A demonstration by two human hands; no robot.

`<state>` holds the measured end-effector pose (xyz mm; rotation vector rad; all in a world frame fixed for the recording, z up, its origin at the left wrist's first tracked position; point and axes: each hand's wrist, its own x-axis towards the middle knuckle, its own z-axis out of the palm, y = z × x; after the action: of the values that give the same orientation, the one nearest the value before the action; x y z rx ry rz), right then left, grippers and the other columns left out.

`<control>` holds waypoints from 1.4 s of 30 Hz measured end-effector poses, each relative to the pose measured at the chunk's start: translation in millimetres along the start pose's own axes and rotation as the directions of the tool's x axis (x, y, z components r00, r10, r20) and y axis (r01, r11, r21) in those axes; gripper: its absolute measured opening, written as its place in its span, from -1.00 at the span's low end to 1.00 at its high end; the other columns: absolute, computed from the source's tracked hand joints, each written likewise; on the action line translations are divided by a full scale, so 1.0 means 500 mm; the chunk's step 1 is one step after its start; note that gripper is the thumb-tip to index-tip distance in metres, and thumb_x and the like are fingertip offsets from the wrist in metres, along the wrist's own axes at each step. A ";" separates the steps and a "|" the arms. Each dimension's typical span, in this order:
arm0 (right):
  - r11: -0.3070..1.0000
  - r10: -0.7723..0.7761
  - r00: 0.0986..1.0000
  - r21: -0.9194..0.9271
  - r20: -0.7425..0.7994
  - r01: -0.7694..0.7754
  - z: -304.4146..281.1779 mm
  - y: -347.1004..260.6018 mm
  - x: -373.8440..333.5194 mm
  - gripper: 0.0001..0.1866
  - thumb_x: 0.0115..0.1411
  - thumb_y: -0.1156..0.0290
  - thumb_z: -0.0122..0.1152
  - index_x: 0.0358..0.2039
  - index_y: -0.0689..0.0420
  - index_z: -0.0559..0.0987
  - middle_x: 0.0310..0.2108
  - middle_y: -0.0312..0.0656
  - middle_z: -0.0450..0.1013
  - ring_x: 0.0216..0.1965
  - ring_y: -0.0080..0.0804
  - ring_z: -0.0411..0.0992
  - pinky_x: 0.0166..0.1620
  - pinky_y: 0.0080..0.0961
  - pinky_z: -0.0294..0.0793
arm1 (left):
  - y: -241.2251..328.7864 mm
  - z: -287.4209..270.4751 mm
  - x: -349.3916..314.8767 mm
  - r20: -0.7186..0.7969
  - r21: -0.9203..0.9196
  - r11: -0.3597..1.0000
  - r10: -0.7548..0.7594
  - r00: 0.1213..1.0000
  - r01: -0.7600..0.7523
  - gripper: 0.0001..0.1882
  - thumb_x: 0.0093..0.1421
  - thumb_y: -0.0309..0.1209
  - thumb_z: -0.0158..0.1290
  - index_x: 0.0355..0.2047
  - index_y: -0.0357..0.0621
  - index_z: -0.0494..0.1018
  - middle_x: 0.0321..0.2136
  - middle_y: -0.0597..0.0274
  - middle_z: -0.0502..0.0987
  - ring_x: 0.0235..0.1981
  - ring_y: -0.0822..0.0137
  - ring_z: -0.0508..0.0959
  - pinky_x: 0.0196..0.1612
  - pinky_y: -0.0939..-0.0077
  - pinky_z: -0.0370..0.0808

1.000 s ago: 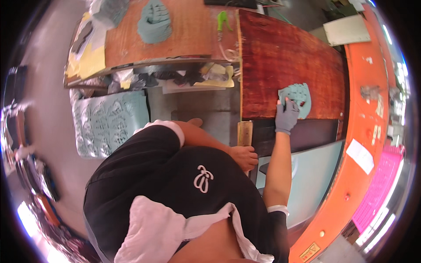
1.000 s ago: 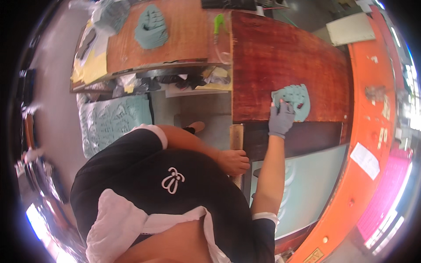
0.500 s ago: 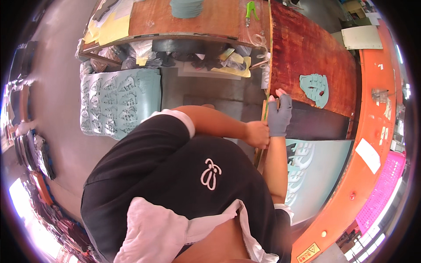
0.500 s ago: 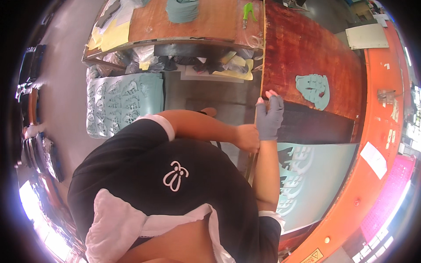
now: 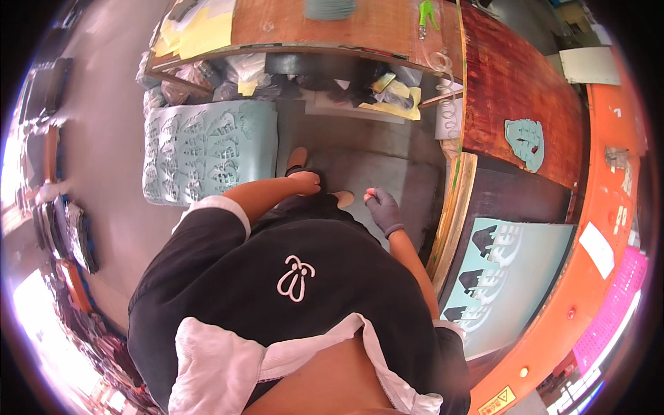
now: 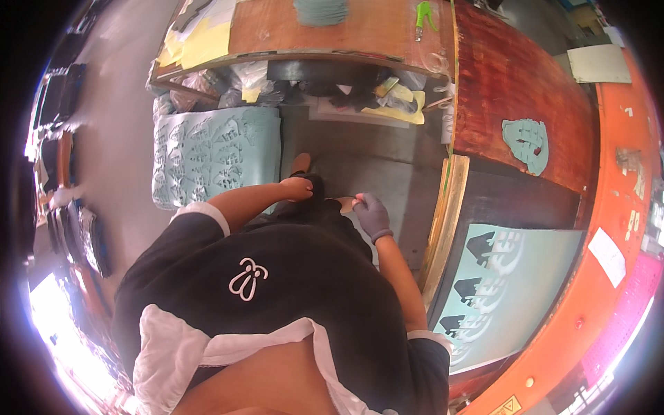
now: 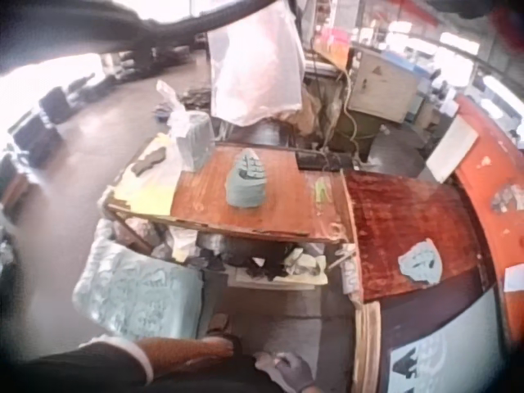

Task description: The person wipes a large light-blue sheet on a workbench with a cloth, then handles several light-blue molded pieces, folding and stacking them. The person also moves a white sheet and places it on the floor, then returns to wipe the blue sheet again.

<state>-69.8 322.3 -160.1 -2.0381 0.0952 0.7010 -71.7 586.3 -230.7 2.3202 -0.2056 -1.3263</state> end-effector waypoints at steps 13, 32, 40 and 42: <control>0.902 0.402 0.881 -0.058 -0.251 -0.428 0.104 0.300 0.329 -0.66 0.07 0.18 0.09 -0.30 0.19 0.56 -0.37 -0.03 0.52 -0.31 -0.12 0.48 -0.22 -0.27 0.41 | -0.418 -0.077 0.309 -0.058 0.580 0.780 0.328 0.943 -0.235 -0.81 0.08 -0.39 -0.03 -0.31 -0.15 0.49 -0.52 0.20 0.53 -0.48 0.27 0.54 -0.43 0.37 0.46; 0.725 0.270 0.795 -0.429 -0.543 -0.539 0.051 0.901 0.997 -0.39 -0.03 0.09 0.12 -0.02 0.22 0.40 -0.06 0.13 0.37 -0.02 0.03 0.35 0.03 -0.23 0.36 | -0.842 0.113 1.017 -0.233 -0.700 0.663 -0.564 0.792 0.266 -0.50 0.11 -0.20 0.03 -0.01 -0.28 0.36 -0.08 -0.05 0.45 -0.01 0.10 0.43 -0.01 0.32 0.36; 0.733 0.245 0.767 -0.406 -0.593 -0.547 0.011 0.944 1.110 -0.34 -0.01 0.04 0.07 0.04 0.22 0.36 0.03 0.21 0.28 0.04 0.03 0.30 0.12 -0.24 0.28 | -0.952 0.141 1.162 -0.135 -0.777 0.533 -0.660 0.740 0.334 -0.36 0.11 -0.08 -0.02 0.14 -0.11 0.21 0.09 0.05 0.29 0.03 0.04 0.36 0.00 0.06 0.29; 0.729 0.243 0.799 -0.440 -0.550 -0.524 0.009 0.939 1.120 -0.31 -0.01 0.03 0.06 0.07 0.22 0.34 0.06 0.20 0.26 0.08 0.02 0.28 0.12 -0.26 0.27 | -0.950 0.137 1.154 -0.001 -0.833 0.441 -0.604 0.797 0.333 -0.38 0.11 -0.07 -0.02 0.14 -0.05 0.21 0.08 0.10 0.29 0.01 0.08 0.37 -0.05 0.00 0.29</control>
<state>237.4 183.0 -808.5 -2.7989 0.6991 0.5149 128.3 785.2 -926.0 1.7236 1.0518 -0.9239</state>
